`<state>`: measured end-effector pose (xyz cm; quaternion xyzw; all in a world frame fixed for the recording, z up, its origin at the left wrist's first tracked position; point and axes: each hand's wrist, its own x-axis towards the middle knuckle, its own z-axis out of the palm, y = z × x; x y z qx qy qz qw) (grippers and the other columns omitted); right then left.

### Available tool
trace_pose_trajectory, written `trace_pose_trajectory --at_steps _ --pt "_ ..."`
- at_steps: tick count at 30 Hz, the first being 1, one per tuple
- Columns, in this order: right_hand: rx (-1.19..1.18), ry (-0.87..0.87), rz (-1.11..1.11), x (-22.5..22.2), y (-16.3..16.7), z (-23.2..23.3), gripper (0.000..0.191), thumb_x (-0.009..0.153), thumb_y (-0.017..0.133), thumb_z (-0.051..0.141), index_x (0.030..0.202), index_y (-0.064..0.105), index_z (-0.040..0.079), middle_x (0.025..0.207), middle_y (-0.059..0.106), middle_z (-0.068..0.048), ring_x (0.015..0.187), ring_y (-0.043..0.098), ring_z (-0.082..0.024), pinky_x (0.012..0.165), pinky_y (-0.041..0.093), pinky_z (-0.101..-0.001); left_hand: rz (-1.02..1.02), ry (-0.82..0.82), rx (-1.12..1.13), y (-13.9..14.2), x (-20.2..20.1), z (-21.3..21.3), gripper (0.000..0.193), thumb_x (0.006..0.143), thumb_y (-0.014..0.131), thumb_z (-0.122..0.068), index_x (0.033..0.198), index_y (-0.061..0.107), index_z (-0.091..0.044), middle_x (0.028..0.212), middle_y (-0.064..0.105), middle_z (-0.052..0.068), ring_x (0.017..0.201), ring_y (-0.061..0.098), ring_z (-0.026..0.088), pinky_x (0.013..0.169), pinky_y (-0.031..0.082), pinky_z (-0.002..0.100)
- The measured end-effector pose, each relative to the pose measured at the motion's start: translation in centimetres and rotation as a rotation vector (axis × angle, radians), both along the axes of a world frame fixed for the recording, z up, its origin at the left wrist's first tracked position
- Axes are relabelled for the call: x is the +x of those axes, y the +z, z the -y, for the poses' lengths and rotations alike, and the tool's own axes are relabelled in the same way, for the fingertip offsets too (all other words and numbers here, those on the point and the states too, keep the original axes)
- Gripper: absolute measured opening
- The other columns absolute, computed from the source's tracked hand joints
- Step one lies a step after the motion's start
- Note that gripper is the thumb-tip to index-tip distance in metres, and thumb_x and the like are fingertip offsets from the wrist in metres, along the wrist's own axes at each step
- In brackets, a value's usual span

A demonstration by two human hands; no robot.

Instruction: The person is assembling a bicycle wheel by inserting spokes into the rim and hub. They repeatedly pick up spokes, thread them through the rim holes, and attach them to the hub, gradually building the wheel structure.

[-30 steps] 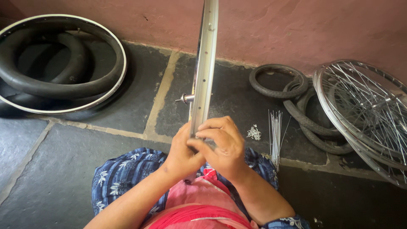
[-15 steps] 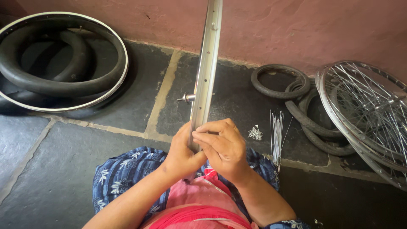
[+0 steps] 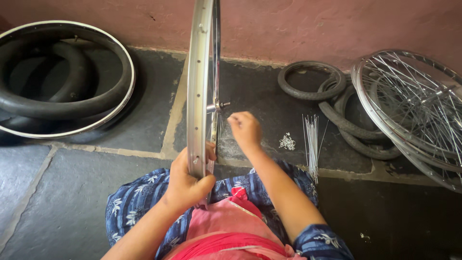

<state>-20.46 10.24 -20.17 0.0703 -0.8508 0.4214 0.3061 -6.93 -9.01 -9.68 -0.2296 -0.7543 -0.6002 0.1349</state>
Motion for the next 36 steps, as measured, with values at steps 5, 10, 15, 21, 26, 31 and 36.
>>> trace_pose_trajectory --at_steps 5,10,15,21,26,31,36 --pt "0.325 -0.113 0.008 -2.6 -5.1 2.6 0.030 0.084 0.077 0.037 0.074 0.071 0.009 0.081 0.070 -0.008 0.081 0.069 -0.030 0.066 0.055 -0.0466 0.023 0.037 -0.067 -0.8 0.4 0.3 0.034 0.064 0.065 -0.005 0.098 0.065 -0.005 0.105 0.069 0.011 0.091 0.068 0.027 0.084 0.055 0.036" --pt "0.383 -0.163 -0.001 -4.2 -7.1 4.5 0.026 0.088 0.071 0.027 0.070 0.064 0.009 0.079 0.067 -0.008 0.077 0.068 -0.031 0.061 0.055 -0.0484 -0.027 0.033 -0.101 -1.3 -0.8 0.6 0.036 0.064 0.066 -0.005 0.100 0.065 -0.005 0.100 0.069 0.011 0.089 0.068 0.027 0.082 0.055 0.036" --pt "0.271 -0.130 -0.011 -3.1 -9.1 4.6 0.018 0.091 0.067 0.021 0.078 0.065 0.009 0.084 0.067 -0.009 0.078 0.066 -0.033 0.066 0.054 -0.0475 0.079 0.012 -0.039 -1.7 -4.6 0.7 0.041 0.068 0.064 -0.007 0.109 0.066 -0.005 0.096 0.068 0.009 0.088 0.068 0.023 0.083 0.056 0.035" --pt "-0.141 -0.006 0.270 -2.3 -8.8 4.9 0.020 0.098 0.063 0.023 0.089 0.070 0.007 0.076 0.069 -0.009 0.067 0.066 -0.024 0.061 0.051 -0.0378 -0.372 0.173 -0.096 -1.5 -11.2 0.0 0.063 0.077 0.073 -0.004 0.137 0.051 0.001 0.129 0.059 0.022 0.125 0.056 0.031 0.109 0.044 0.042" --pt "-0.818 0.267 0.605 -1.9 -7.9 4.1 0.020 0.100 0.060 0.021 0.093 0.070 0.004 0.071 0.065 -0.002 0.057 0.055 -0.010 0.051 0.044 -0.0266 -0.055 0.284 0.049 -5.4 -9.7 -1.6 0.060 0.075 0.074 -0.007 0.132 0.054 -0.004 0.113 0.068 0.013 0.106 0.066 0.023 0.096 0.051 0.036" --pt "-0.958 0.369 0.709 0.1 -7.4 2.5 0.023 0.103 0.057 0.024 0.096 0.068 0.005 0.065 0.056 -0.001 0.051 0.043 -0.006 0.045 0.034 -0.0214 0.094 0.055 0.151 -5.7 -8.0 -2.5 0.037 0.083 0.065 0.000 0.118 0.063 -0.007 0.103 0.070 0.008 0.092 0.065 0.015 0.081 0.054 0.032" --pt "-1.301 0.508 0.800 2.4 -6.2 1.1 0.014 0.099 0.063 0.022 0.099 0.067 0.008 0.067 0.052 0.003 0.052 0.042 -0.005 0.045 0.032 -0.0197 0.093 0.020 0.169 -4.4 -7.2 -2.8 0.036 0.079 0.064 0.003 0.114 0.061 -0.005 0.102 0.068 0.006 0.095 0.064 0.012 0.083 0.054 0.030"
